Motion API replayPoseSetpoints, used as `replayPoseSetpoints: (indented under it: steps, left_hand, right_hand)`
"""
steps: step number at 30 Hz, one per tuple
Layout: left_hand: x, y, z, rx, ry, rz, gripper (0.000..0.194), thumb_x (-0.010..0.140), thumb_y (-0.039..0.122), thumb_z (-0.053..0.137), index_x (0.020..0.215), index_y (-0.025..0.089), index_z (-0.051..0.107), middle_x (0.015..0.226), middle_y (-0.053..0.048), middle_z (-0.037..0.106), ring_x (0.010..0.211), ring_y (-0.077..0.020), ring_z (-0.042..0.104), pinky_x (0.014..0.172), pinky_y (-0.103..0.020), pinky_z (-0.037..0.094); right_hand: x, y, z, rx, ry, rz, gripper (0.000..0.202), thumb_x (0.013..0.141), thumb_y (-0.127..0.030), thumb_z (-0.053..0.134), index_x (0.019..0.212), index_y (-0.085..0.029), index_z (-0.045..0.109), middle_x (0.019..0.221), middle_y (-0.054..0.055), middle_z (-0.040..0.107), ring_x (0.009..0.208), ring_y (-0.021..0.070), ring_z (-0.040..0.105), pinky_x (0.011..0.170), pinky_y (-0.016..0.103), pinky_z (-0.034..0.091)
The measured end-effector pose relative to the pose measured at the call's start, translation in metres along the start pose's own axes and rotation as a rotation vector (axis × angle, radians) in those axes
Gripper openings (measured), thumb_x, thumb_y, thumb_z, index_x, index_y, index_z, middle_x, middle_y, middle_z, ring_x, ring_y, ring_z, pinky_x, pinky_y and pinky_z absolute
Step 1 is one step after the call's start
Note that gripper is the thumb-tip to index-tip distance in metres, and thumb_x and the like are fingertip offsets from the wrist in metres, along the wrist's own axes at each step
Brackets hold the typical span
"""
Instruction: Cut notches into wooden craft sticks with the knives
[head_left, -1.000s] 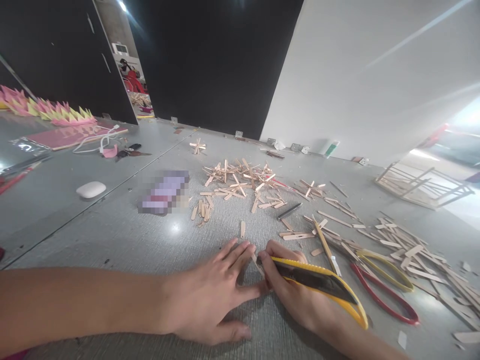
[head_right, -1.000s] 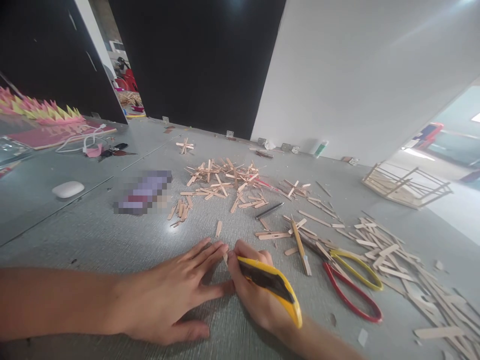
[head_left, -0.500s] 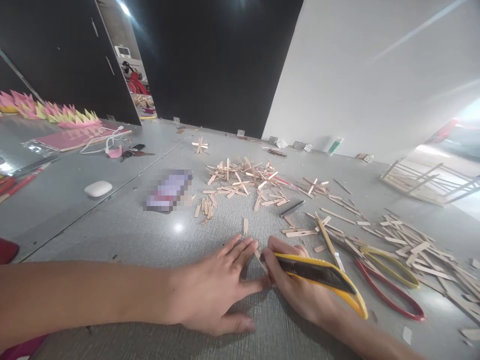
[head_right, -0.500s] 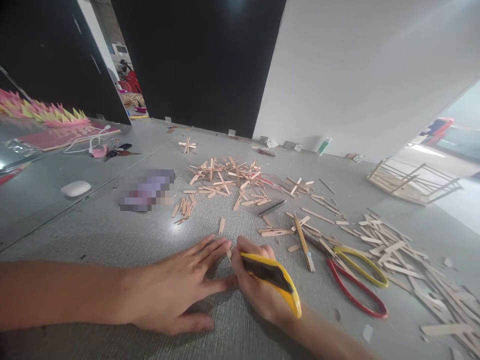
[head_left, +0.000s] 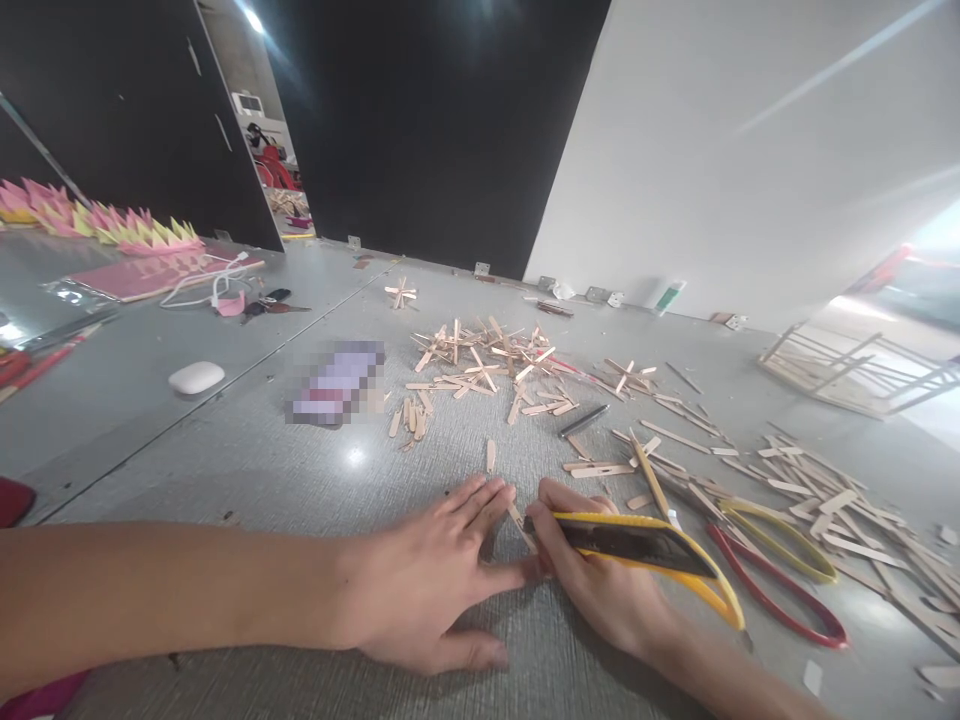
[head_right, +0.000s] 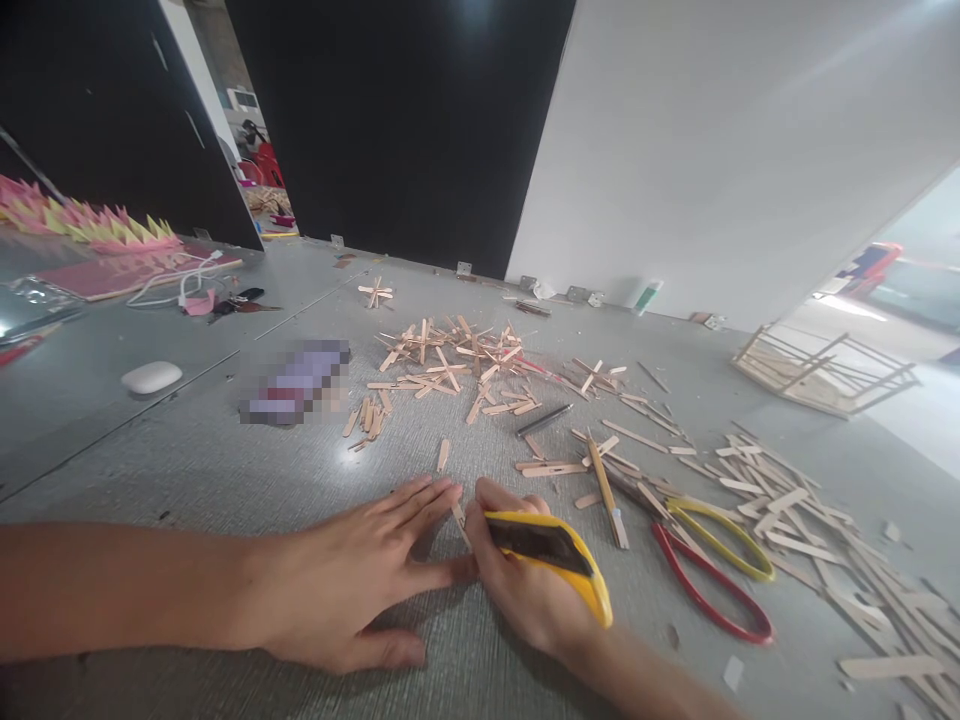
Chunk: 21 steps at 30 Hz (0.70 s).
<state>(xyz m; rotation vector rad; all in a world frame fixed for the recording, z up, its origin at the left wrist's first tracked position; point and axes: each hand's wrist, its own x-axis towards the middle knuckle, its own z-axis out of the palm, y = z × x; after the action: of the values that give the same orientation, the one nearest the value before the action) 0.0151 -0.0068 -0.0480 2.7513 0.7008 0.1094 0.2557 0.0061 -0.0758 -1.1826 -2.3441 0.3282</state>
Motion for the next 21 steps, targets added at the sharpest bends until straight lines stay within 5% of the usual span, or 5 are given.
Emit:
replayPoseSetpoints:
  steps: [12, 21]
  left_hand:
    - [0.0001, 0.0001, 0.0017, -0.052, -0.007, -0.005, 0.073, 0.103, 0.054, 0.047, 0.165, 0.027, 0.019, 0.17, -0.023, 0.002, 0.154, -0.045, 0.009, 0.125, -0.061, 0.022]
    - [-0.0017, -0.0015, 0.0047, -0.046, 0.014, -0.001, 0.071, 0.101, 0.053, 0.051, 0.162, 0.025, 0.027, 0.171, -0.02, 0.004, 0.155, -0.0442, 0.012, 0.125, -0.06, 0.021]
  right_hand:
    - [0.0028, -0.0043, -0.0009, 0.144, -0.095, 0.238, 0.037, 0.11, -0.044, 0.035, 0.077, -0.027, 0.042, 0.068, -0.004, 0.057, 0.064, 0.0176, 0.056, 0.061, 0.031, 0.046]
    - [0.0057, -0.0072, 0.0014, 0.129, -0.056, 0.229, 0.036, 0.108, -0.043, 0.04, 0.076, -0.027, 0.044, 0.07, -0.003, 0.059, 0.065, 0.0168, 0.059, 0.061, 0.03, 0.048]
